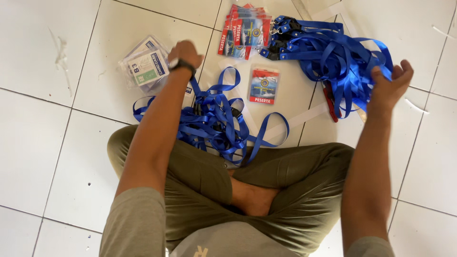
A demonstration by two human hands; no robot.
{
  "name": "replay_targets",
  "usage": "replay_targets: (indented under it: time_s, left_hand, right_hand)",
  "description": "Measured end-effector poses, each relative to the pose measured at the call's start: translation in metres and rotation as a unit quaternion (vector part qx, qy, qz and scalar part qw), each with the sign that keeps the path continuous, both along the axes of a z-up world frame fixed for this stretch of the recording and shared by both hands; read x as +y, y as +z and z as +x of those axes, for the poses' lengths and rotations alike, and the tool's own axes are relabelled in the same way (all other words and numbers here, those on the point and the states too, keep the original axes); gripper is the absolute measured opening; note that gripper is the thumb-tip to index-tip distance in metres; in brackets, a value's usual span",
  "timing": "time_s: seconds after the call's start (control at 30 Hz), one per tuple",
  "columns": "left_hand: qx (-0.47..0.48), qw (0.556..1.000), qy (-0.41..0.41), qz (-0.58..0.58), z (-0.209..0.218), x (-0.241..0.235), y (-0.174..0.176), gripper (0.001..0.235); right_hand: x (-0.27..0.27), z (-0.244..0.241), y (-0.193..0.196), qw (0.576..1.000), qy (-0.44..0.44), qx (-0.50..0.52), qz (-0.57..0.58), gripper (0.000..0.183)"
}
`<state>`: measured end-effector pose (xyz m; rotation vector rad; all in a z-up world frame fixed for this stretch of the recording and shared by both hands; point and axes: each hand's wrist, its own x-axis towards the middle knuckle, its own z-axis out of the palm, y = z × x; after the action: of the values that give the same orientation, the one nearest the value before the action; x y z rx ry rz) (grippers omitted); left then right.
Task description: The person sits on the floor and assembles blue lanyards by inserting packaged ID cards into the plastic holders attached to the straps. The person handles the lanyards and cards by hand, repeatedly threading the cards through the holders and placing the finished items into a pile.
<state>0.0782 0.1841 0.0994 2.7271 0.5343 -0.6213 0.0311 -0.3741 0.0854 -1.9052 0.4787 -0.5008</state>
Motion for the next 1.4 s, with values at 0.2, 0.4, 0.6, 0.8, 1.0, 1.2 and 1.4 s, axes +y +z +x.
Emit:
replay_targets:
  time_s: [0.2, 0.4, 0.6, 0.8, 1.0, 1.2, 1.4]
  left_hand:
    - [-0.138, 0.989, 0.029, 0.041, -0.03, 0.019, -0.064, 0.032]
    - [-0.38, 0.908, 0.0, -0.177, -0.042, 0.004, -0.043, 0.028]
    - [-0.454, 0.774, -0.208, -0.389, -0.169, -0.103, 0.09, 0.028]
    - [-0.386, 0.855, -0.228, -0.26, -0.237, -0.126, 0.052, 0.053]
    - [-0.325, 0.851, -0.358, -0.202, -0.253, -0.055, 0.05, 0.025]
    - [-0.086, 0.884, -0.279, -0.366, -0.248, 0.012, 0.12, 0.024]
    - [0.098, 0.843, -0.382, -0.365, -0.252, -0.034, 0.105, 0.039]
  right_hand:
    - [0.071, -0.034, 0.013, 0.991, -0.023, 0.013, -0.128, 0.043]
    - [0.152, -0.095, 0.023, 0.981, 0.182, -0.06, 0.039, 0.016]
    - [0.287, -0.17, 0.073, 0.898, 0.279, 0.092, 0.327, 0.043]
    - [0.298, -0.176, 0.007, 0.877, 0.082, -0.029, 0.473, 0.019]
    - [0.153, -0.13, -0.001, 0.84, 0.03, -0.113, 0.529, 0.03]
    - [0.066, -0.126, -0.015, 0.777, -0.108, -0.165, 0.597, 0.028]
    - [0.119, -0.141, 0.039, 0.888, -0.071, -0.027, 0.454, 0.027]
